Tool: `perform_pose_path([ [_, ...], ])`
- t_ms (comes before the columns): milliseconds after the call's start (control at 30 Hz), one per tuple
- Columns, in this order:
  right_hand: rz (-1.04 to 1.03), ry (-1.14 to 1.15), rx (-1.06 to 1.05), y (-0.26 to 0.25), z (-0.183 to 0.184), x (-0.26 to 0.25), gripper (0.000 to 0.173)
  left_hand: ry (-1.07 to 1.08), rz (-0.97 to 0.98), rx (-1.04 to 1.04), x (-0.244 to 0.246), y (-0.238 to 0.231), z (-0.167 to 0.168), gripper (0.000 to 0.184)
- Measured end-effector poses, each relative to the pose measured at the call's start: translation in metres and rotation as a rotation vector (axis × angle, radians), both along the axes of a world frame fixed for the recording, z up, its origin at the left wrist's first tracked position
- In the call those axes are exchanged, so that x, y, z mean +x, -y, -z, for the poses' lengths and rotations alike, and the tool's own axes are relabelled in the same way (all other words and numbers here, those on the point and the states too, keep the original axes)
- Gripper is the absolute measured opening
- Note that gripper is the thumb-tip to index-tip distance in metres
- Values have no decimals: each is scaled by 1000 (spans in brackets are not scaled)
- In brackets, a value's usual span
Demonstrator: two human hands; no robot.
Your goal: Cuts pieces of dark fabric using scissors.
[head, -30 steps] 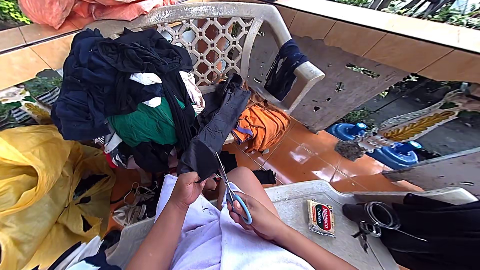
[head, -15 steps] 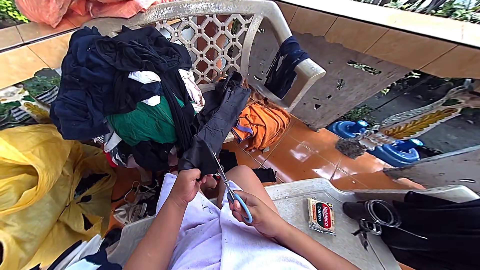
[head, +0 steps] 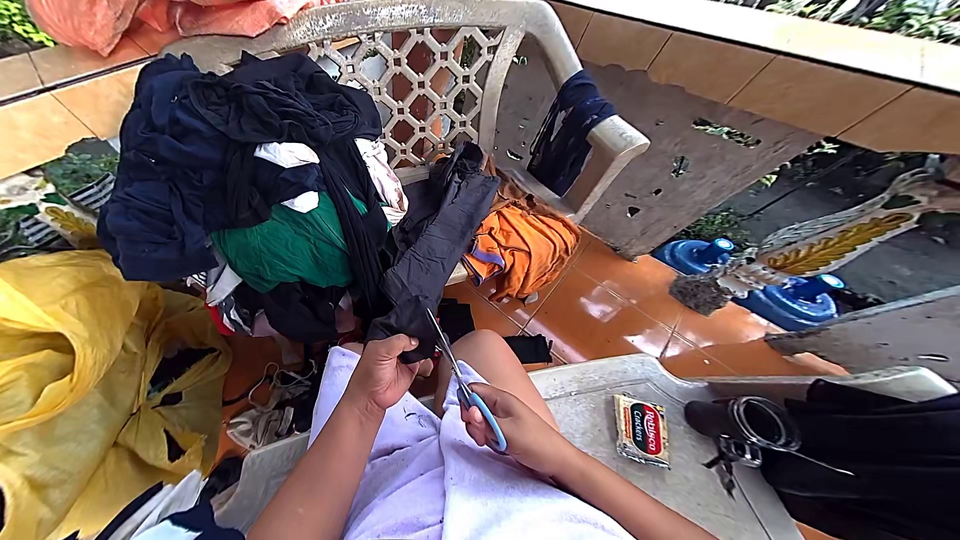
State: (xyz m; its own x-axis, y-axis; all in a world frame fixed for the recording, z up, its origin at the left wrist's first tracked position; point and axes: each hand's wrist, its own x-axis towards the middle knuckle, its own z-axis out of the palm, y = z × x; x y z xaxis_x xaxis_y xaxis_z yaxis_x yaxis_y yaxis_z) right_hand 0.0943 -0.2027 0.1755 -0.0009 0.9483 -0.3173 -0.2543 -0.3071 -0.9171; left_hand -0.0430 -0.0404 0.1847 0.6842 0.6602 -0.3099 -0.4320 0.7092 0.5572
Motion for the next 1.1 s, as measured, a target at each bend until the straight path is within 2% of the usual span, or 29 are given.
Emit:
perform_pose_path([
  [67,-15,-52,-18,1,1,1,41,42,60,-5,-3,1,3,25],
  [133,-29,-60,-14,2,1,2,45,69,110,-18,-6,1,6,24],
  [233,-67,-45,3,3,2,4,44,76,99,-49,-6,3,7,24],
  [467,-109,-68,-8,2,3,4,45,50,-80,-76,-1,8,0,26],
  [633,-89,-58,36,-1,3,3,44,11,-30,50,-1,14,-1,28],
  [767,-68,-46,44,-3,2,2,43,21,-21,78,0,15,-3,39],
  [1000,-33,-74,60,-4,3,-1,41,20,-46,75,3,19,-4,30],
  [1100,-10,-94,84,-4,3,-2,35,13,-44,67,3,19,-4,29],
])
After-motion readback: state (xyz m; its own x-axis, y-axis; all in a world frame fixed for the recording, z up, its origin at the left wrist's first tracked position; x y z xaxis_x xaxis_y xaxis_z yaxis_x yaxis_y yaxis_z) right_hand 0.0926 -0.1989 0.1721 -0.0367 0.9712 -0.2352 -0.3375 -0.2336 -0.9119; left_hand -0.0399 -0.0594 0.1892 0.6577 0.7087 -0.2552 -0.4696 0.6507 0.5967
